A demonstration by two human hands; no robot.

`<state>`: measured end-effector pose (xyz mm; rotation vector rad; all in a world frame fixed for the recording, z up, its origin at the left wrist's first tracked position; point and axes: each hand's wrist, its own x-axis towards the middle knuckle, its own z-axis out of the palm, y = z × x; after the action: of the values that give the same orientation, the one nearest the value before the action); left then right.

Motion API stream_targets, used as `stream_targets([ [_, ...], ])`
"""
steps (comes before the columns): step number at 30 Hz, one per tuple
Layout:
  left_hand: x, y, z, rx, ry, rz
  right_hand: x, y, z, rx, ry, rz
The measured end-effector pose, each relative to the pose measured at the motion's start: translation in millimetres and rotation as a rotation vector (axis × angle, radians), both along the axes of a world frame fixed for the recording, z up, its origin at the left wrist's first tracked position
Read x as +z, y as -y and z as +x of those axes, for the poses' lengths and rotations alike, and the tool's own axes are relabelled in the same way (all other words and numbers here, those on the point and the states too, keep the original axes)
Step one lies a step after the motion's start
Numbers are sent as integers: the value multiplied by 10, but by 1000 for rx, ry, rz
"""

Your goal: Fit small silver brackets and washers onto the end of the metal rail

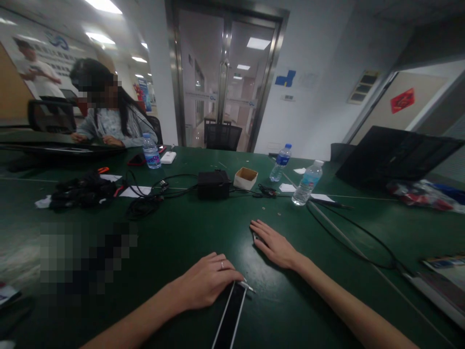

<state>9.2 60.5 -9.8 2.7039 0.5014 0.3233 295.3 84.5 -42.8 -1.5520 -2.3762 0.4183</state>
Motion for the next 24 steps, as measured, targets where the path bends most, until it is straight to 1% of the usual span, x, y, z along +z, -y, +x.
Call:
stream_targets([
  [2, -4, 1, -1, 9, -6, 2, 57, 300, -116, 17, -5, -25],
  [4, -6, 1, -1, 14, -3, 0, 90, 533, -173, 16, -6, -61],
  [6, -7, 0, 0, 13, 6, -3, 80, 649, -146, 22, -19, -70],
  [7, -8, -1, 1, 12, 10, -1, 55, 650, -99, 14, -37, -46],
  [8, -8, -2, 2, 8, 12, 2, 19, 610, -32, -12, -61, -2],
  [9, -8, -2, 4, 3, 13, 7, -26, 530, 51, -68, -87, 53],
  [11, -6, -2, 7, -3, 18, 14, -122, 269, 240, -232, -86, 139],
  [13, -2, -1, 8, -3, 26, 9, -197, -63, 406, -395, 6, 129],
  [14, 2, 1, 8, -1, 32, 4, -217, -230, 464, -445, 63, 108],
  [15, 7, 2, 8, -1, 38, 2, -224, -383, 500, -466, 113, 75],
  [17, 19, 6, 6, -2, 48, 4, -209, -622, 502, -440, 168, 3],
  [19, 31, 10, 4, -3, 54, 14, -173, -739, 437, -360, 184, -25],
  [21, 37, 11, 3, 0, 54, 17, -139, -718, 347, -264, 166, -25],
  [22, 36, 10, 3, 3, 53, 14, -125, -659, 306, -215, 145, -25],
  [24, 23, 6, 4, 7, 55, 7, -101, -460, 247, -118, 84, -31],
])
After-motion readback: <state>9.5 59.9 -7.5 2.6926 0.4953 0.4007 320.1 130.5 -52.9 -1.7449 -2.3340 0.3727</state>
